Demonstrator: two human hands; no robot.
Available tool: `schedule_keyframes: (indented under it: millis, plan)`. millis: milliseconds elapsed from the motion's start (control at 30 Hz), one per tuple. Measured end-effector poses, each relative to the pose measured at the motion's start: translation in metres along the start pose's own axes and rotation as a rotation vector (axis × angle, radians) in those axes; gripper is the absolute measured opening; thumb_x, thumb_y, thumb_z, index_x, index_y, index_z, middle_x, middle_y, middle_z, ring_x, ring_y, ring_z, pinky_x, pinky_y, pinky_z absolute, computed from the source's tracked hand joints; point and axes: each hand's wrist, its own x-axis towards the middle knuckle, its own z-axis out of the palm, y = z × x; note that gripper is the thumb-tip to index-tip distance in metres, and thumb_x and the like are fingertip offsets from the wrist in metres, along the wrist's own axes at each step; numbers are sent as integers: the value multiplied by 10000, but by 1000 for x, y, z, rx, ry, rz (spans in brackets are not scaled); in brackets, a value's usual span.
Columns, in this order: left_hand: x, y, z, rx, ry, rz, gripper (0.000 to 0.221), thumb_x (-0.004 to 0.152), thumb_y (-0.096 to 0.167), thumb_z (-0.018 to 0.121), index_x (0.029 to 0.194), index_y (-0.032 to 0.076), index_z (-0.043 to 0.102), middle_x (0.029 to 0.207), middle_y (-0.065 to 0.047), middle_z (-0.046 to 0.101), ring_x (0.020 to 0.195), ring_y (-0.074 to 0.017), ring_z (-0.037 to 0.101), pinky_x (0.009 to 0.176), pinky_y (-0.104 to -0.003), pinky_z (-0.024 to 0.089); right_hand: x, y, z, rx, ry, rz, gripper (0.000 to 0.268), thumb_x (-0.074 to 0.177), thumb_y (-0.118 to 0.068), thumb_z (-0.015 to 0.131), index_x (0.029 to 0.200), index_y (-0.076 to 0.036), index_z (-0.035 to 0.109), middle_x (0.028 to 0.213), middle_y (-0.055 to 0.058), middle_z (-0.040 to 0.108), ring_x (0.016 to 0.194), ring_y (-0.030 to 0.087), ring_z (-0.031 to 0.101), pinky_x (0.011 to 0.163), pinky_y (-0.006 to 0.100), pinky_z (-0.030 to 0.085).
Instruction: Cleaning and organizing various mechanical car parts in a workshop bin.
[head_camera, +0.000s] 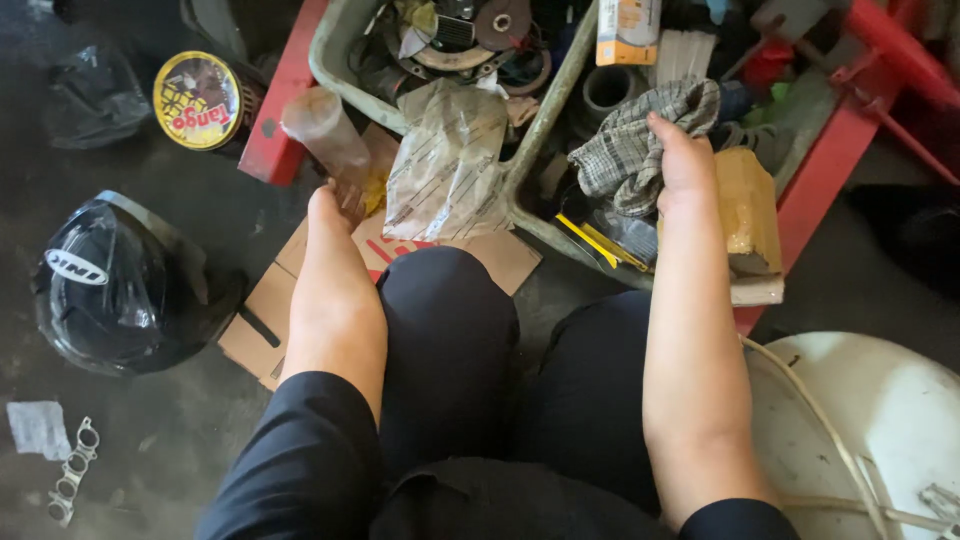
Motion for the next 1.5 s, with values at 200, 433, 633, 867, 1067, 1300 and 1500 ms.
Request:
schedule_keyframes:
  millis: [200,433,633,867,1067,1300,1500]
  plan:
    - [57,22,-5,50,136,-107,491,1005,548,603,1275,140,640,1216,-74,697,1081,-267,658,849,-437,496,8,5,-12,-60,55,14,344,872,-138,784,1185,-16,711,1136,87,765,990,212,738,898,362,596]
    - [-38,-14,112,205,59,-118,526,963,473,680,1327,104,592,1198,-94,647,1039,-262,624,891,-412,502,18,13,-18,-140,139,14,423,830,-215,811,1192,-19,715,1134,90,776,987,209,737,898,361,585]
    - [-38,3,170,326,0,-81,590,926,409,746,1371,74,551,1182,-111,604,1003,-258,595,926,-390,507,13,21,2,-253,45,91,441,823,-242,811,1191,-20,712,1109,87,774,979,198,728,891,350,570]
    - [-232,-14,297,1556,93,1429,738,856,362,781,1364,-65,459,1280,-301,552,1115,-482,555,866,-611,470,16,34,-7,-435,-82,45,671,782,-187,872,1354,-50,549,1224,84,733,1081,200,699,974,365,544]
    - [-243,-134,332,1889,-509,1078,625,1008,323,681,1457,-27,425,1460,-290,508,1370,-461,489,1150,-537,431,9,35,-6,-554,-116,4,766,747,-189,867,1400,-2,512,1272,138,712,1157,258,680,1009,365,524]
    - [-217,-177,340,1867,-655,1305,1015,860,280,777,1594,-43,154,1571,-329,250,1429,-506,272,1182,-555,267,-3,39,-12,-904,-196,-8,890,735,-252,889,1452,-21,414,1307,214,654,1212,321,649,1024,376,505]
    - [-183,-185,340,1744,-593,1469,949,891,172,723,1622,-57,164,1677,-261,193,1554,-448,198,1242,-555,221,1,31,-21,-947,-78,75,799,772,-346,847,1448,-92,507,1264,195,675,1128,290,686,941,395,556]
